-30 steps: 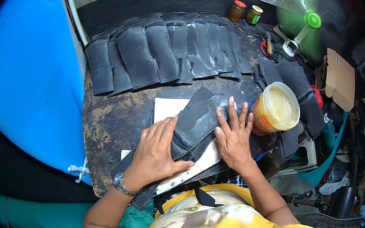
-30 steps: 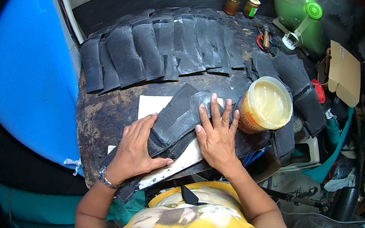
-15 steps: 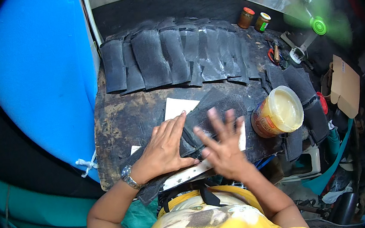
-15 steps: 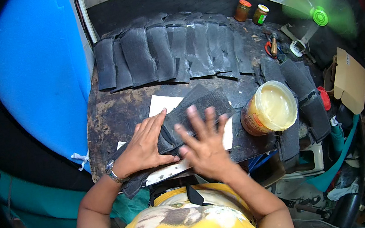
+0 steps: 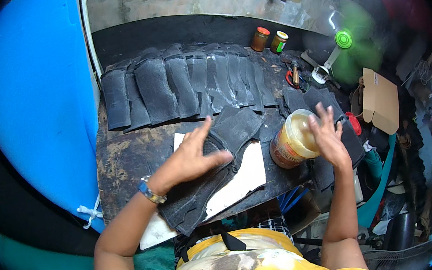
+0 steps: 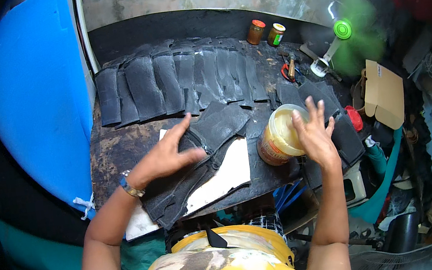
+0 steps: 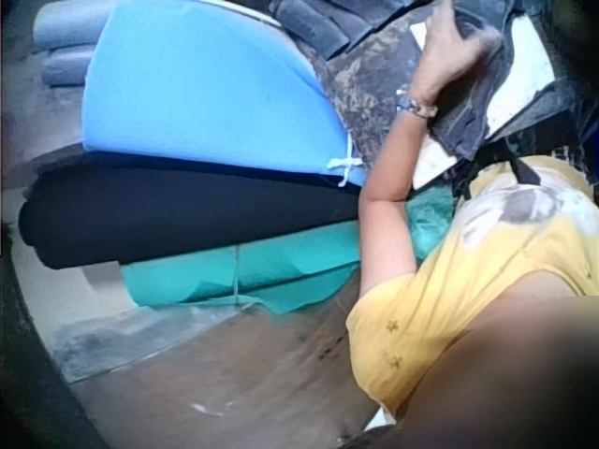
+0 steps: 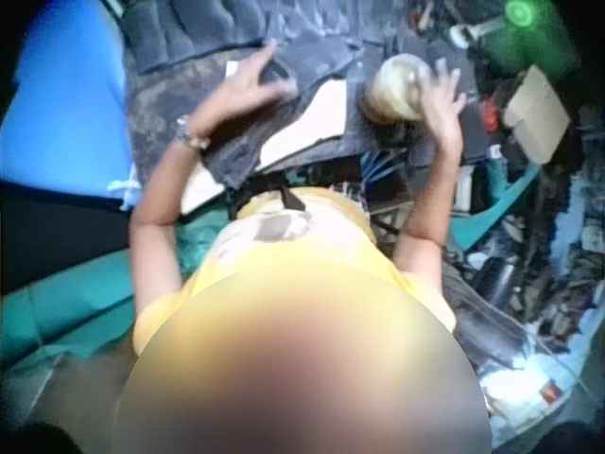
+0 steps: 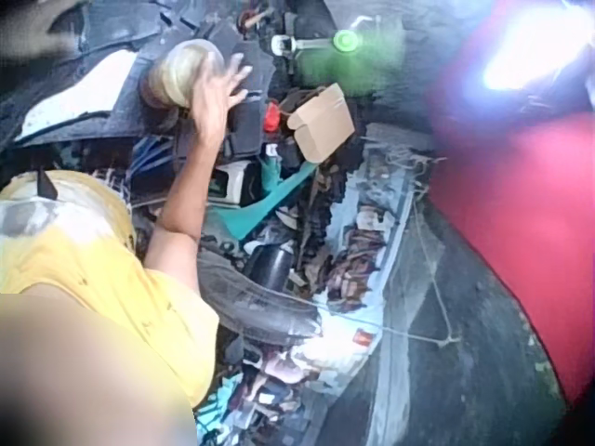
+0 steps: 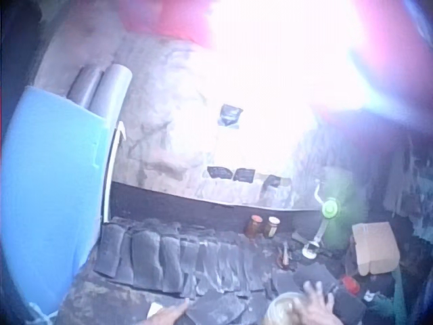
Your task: The person repeatedly picks up black rubber pieces, applies a white paste from a container onto their surfaces, and places them back on the table. The process is repeated for multiple pieces in a consistent sequence.
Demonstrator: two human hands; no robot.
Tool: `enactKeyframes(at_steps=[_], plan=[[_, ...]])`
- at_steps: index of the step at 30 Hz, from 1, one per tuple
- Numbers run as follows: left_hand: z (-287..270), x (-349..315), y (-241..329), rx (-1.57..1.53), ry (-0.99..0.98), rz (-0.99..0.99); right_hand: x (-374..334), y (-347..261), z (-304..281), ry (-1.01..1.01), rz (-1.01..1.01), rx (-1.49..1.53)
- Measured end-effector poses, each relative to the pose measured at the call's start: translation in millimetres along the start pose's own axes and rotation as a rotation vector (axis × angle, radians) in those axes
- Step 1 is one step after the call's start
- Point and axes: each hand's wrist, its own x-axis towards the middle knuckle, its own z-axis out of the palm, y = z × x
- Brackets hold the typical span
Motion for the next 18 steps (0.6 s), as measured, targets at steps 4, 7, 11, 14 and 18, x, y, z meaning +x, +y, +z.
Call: enactKeyframes(at_steps=[4, 7, 11, 14, 18], plan=[[-13, -2, -21, -0.26, 0.114, -0.038, -2, 6, -28, 0.043, -0.028, 0.289], [-11, -6, -29, -0.264, 0.186, -0.035, -25, -20, -32, 0.163, 0.026, -0.023], [-8, -6, -35, -0.405, 0.137, -0.089, -69, -78, -5, 0.09, -0.284, -0.35], [-8, -5, -39, -0.373, 0.134, -0.088, -78, -109, 26, 0.128, -0.561, -0.175], [-3, -5, -42, -0.52, 0.171, -0.042, -55, -128, 85, -0.175, -0.574, 0.073]])
